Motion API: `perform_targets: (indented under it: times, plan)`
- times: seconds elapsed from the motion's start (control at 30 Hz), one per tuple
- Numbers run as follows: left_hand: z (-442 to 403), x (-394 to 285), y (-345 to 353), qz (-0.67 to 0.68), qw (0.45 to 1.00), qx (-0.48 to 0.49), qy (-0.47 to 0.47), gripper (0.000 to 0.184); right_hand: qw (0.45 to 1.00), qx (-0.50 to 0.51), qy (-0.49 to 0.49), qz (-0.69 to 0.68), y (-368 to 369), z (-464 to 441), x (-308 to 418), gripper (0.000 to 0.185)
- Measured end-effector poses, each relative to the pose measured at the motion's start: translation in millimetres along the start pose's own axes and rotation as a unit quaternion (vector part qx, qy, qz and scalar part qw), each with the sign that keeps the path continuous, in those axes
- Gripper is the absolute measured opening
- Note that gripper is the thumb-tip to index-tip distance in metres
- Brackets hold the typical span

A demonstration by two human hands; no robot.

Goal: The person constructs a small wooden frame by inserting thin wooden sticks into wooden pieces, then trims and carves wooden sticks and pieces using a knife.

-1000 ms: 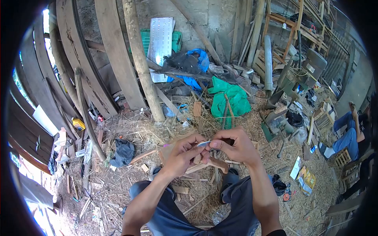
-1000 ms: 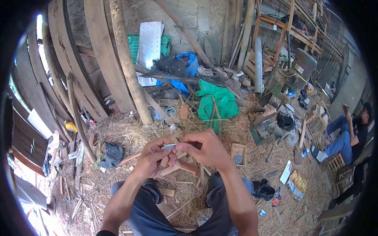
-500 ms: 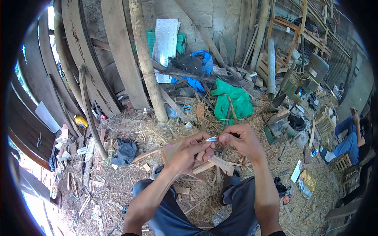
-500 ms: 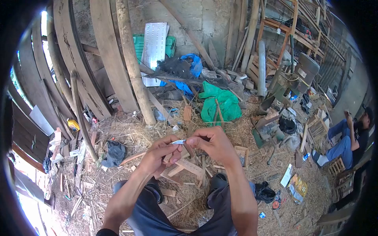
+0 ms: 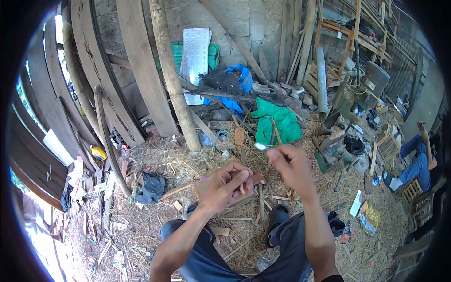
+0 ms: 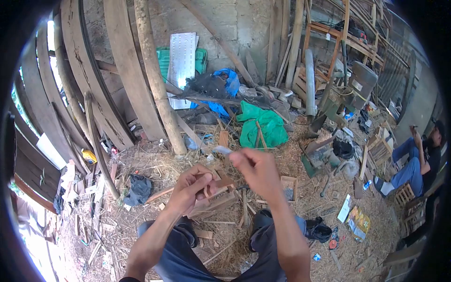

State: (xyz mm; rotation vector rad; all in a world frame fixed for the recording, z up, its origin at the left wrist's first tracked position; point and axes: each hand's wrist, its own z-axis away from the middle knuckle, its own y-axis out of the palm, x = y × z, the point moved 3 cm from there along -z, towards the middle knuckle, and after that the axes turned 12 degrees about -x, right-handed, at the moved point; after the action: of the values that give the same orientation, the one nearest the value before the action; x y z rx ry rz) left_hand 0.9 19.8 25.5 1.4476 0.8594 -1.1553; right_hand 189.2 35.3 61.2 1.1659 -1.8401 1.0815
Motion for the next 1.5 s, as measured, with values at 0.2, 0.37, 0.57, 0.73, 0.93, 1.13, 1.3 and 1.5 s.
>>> perform_targets:
  times: [0.2,0.37,0.57,0.73,0.93,1.13,1.3,1.5]
  plan:
    - [-2,2,5,-0.082,0.991,-0.05,0.092,0.015,0.994,0.071,-0.078,0.021,20,14,23,0.017]
    - [-3,5,4,-0.04,0.995,-0.053,0.075,0.013,0.99,0.082,-0.091,0.064,19,12,19,0.022]
    - [1,0,10,-0.068,0.991,-0.037,0.107,0.013,0.993,0.116,-0.012,0.022,14,7,1,0.025]
    - [1,6,11,-0.052,0.987,-0.028,0.15,0.013,0.998,0.03,-0.013,0.047,-8,-16,-37,0.03]
    - [-1,-5,-2,-0.007,0.997,-0.041,0.071,0.012,0.994,-0.073,0.059,-0.047,-32,-20,-43,0.034]
    - [-11,2,-9,0.171,0.981,-0.094,0.003,0.012,0.995,0.033,0.025,-0.095,27,9,-6,0.026]
    - [-17,7,-11,0.235,0.959,-0.152,0.033,0.013,0.999,0.043,0.014,-0.022,48,20,-2,0.029]
    - [-19,14,-17,0.228,0.952,-0.186,0.089,0.014,0.998,0.032,0.048,-0.01,64,31,-16,0.029]
